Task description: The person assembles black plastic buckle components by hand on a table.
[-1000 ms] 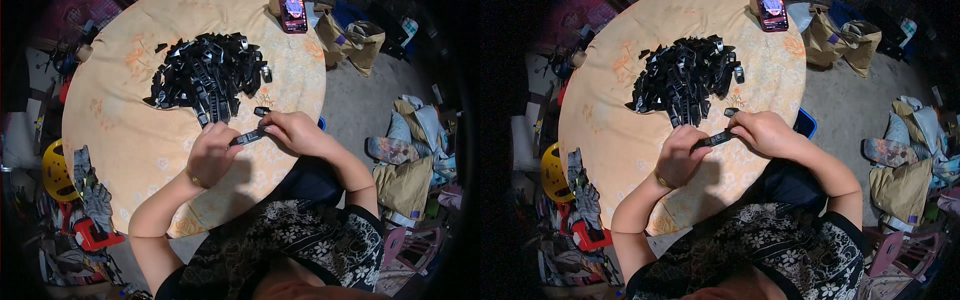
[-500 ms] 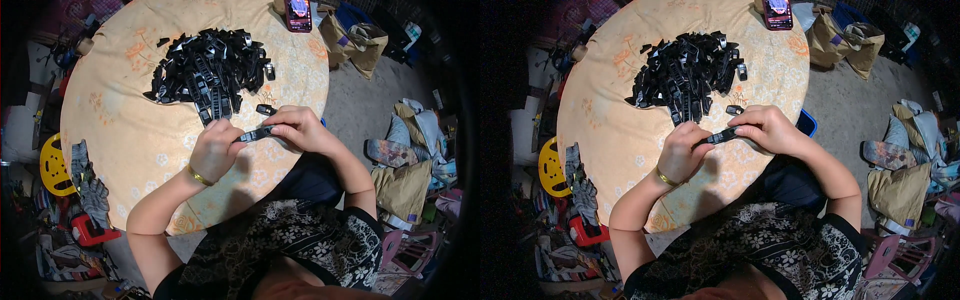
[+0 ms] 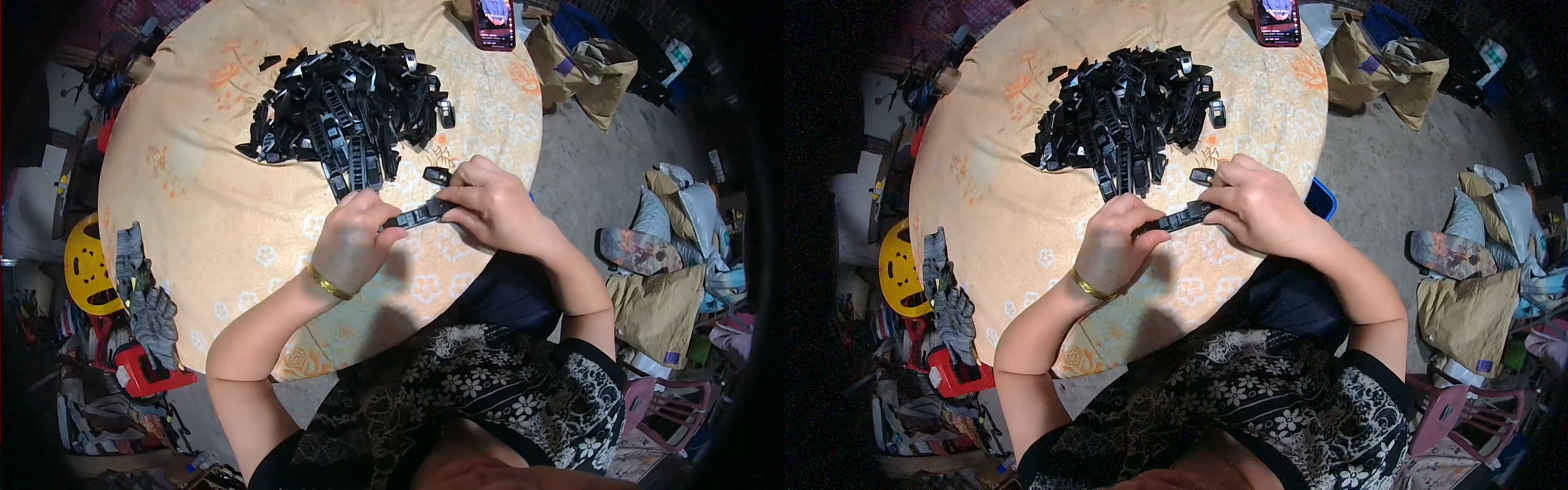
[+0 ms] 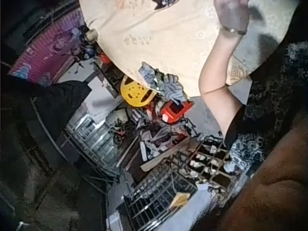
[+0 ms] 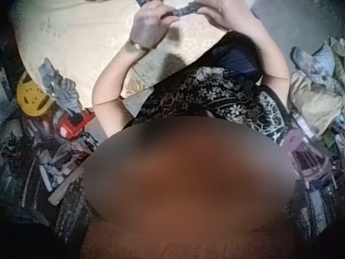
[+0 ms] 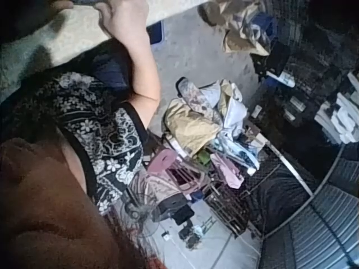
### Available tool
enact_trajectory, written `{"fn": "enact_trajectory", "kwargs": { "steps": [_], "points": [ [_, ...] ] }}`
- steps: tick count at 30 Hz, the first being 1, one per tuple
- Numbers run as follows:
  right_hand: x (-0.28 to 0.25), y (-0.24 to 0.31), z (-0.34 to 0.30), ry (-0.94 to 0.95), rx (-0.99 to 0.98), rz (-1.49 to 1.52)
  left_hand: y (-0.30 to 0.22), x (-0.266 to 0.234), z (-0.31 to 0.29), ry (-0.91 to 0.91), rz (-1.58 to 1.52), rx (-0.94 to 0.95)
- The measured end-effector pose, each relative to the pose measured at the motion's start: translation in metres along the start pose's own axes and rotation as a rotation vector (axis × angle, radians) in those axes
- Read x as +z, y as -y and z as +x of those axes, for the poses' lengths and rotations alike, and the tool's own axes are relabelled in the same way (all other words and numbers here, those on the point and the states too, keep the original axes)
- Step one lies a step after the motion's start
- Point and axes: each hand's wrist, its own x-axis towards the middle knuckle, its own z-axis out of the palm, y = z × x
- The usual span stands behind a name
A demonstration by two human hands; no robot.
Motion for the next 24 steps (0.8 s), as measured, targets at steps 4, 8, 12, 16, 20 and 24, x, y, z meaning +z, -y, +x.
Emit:
{"fn": "enact_trajectory", "kwargs": {
  "steps": [4, 8, 12, 16, 20, 24],
  "points": [
    [0.002, 0.003, 0.001, -0.015, -0.064, -0.036, 0.0, 0.002, 0.002, 0.003, 0.016, -0.019],
    [0.017, -0.001, 0.011, 0.004, -0.176, 0.041, 0.001, 0.008, 0.003, 0.01, -0.085, 0.018],
    [0.016, 0.001, 0.005, 0.008, -0.183, 0.041, 0.0, -0.001, 0.005, 0.057, -0.116, 0.084],
    [0.013, -0.005, 0.003, -0.053, -0.133, 0.089, 0.003, -0.016, 0.015, 0.065, 0.052, 0.127],
    [0.016, -0.013, 0.016, -0.196, 0.024, -0.16, 0.021, -0.02, 0.022, -0.122, 0.398, -0.009],
    [0.019, -0.019, 0.016, -0.114, 0.039, -0.081, 0.028, -0.023, 0.02, -0.149, 0.399, -0.031]
  ]
}}
